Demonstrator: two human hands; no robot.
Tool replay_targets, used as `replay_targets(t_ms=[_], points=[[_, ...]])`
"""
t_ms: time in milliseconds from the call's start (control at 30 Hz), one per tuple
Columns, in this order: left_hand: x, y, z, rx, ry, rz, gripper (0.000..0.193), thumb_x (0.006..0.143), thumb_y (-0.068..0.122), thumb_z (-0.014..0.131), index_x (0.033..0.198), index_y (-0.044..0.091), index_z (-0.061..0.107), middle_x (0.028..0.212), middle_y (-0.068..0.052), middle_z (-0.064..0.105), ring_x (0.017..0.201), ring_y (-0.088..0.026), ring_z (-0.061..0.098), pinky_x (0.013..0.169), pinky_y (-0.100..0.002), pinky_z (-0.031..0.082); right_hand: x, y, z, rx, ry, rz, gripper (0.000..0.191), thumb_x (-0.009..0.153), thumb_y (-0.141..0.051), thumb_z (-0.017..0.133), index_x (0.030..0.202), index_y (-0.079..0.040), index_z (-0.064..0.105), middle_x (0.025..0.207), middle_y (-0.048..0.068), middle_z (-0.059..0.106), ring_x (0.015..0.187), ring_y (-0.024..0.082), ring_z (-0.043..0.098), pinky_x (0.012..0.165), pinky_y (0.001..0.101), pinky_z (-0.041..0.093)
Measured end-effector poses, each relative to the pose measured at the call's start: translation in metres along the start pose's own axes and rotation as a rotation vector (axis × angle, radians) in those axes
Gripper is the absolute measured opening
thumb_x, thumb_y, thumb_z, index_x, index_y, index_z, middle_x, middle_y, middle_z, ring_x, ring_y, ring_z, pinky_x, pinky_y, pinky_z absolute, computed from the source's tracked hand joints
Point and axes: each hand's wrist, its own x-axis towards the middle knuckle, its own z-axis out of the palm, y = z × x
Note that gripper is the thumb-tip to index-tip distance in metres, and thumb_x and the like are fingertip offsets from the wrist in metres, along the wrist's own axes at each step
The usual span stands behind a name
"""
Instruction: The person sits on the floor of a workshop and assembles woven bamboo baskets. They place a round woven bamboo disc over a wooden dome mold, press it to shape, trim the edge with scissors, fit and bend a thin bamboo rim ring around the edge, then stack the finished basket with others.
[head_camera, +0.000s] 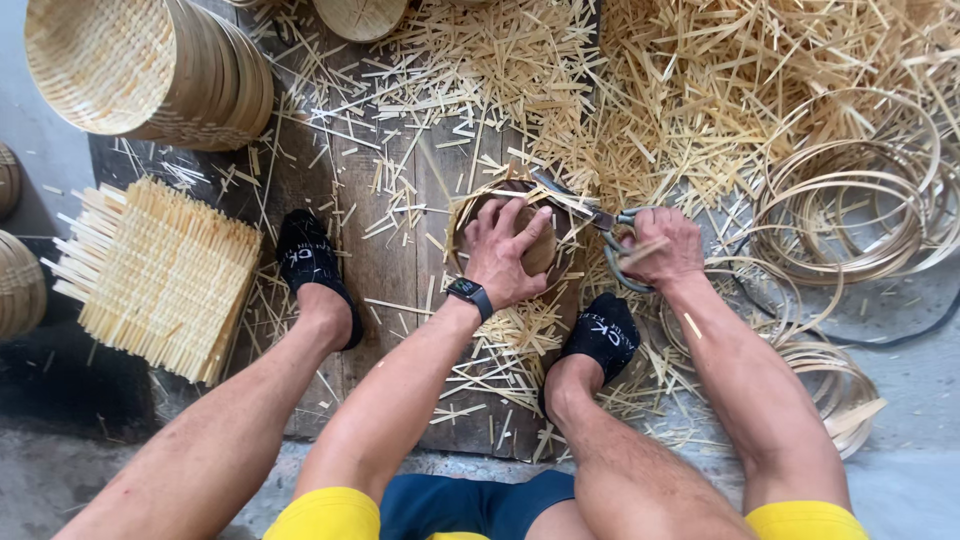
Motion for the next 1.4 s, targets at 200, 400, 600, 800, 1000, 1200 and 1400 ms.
replay_targets(t_ms=[200,400,600,800,1000,1200,1400], points=[[0.005,-0.002,-0.006,0.001,-0.123,-0.091,0.103,0.05,0.037,0.091,0.145,0.035,0.051,0.149,-0.012,0.04,0.132,-0.039,0.035,0.098,-0.059,0.039,-0.011,0.033,-0.009,0.181,-0.101,0.202,0.038,0.092,-0.04,0.069,0.086,-0.004,0.059,0.077,0.011,0.059,0.068,0.023,0.058,0.065,0.0413,0.053],[0.002,0.013,0.005,-0.044,0.006,-0.165,0.104,0.05,0.037,0.091,0.146,0.034,0.051,0.147,-0.012,0.042,0.131,-0.042,0.039,0.094,-0.06,0.043,-0.032,-0.01,-0.032,0.04,-0.184,0.093,0.048,0.08,-0.044,0.072,0.089,0.001,0.059,0.082,0.016,0.057,0.076,0.028,0.057,0.07,0.0406,0.051],[0.004,0.01,0.008,-0.053,0.028,-0.126,0.102,0.052,0.036,0.091,0.146,0.032,0.051,0.147,-0.012,0.041,0.129,-0.041,0.04,0.096,-0.059,0.044,-0.031,-0.012,0.001,0.125,0.033,0.133,0.017,0.081,-0.02,0.066,0.084,-0.004,0.06,0.083,0.013,0.065,0.076,0.027,0.065,0.067,0.0426,0.055],[0.006,0.007,0.006,-0.045,-0.014,-0.112,0.102,0.051,0.035,0.09,0.145,0.031,0.051,0.147,-0.011,0.041,0.131,-0.042,0.038,0.098,-0.06,0.042,-0.018,0.005,-0.016,0.058,0.04,0.064,0.02,0.081,-0.025,0.069,0.081,-0.006,0.061,0.08,0.013,0.066,0.071,0.026,0.066,0.058,0.0413,0.053],[0.018,-0.001,-0.008,-0.016,-0.236,0.01,0.104,0.052,0.037,0.091,0.147,0.034,0.049,0.149,-0.009,0.039,0.133,-0.039,0.036,0.105,-0.061,0.037,0.0,-0.004,-0.016,-0.035,0.11,-0.027,0.05,0.065,-0.045,0.077,0.075,0.001,0.061,0.07,0.015,0.063,0.064,0.026,0.062,0.056,0.0383,0.053],[0.007,0.019,-0.002,-0.08,-0.012,-0.192,0.112,0.046,0.034,0.092,0.147,0.028,0.044,0.148,-0.015,0.035,0.133,-0.043,0.032,0.104,-0.064,0.034,-0.002,0.007,-0.014,-0.04,-0.062,0.047,0.025,0.086,-0.03,0.072,0.089,-0.007,0.064,0.087,0.01,0.066,0.079,0.021,0.064,0.067,0.0364,0.054],[0.002,0.025,0.012,-0.128,0.015,-0.229,0.112,0.053,0.035,0.091,0.153,0.029,0.041,0.15,-0.018,0.037,0.133,-0.043,0.037,0.107,-0.062,0.037,0.011,-0.01,-0.03,-0.065,0.227,-0.06,0.054,0.059,-0.048,0.079,0.08,-0.001,0.063,0.074,0.014,0.061,0.067,0.026,0.061,0.058,0.0385,0.054]])
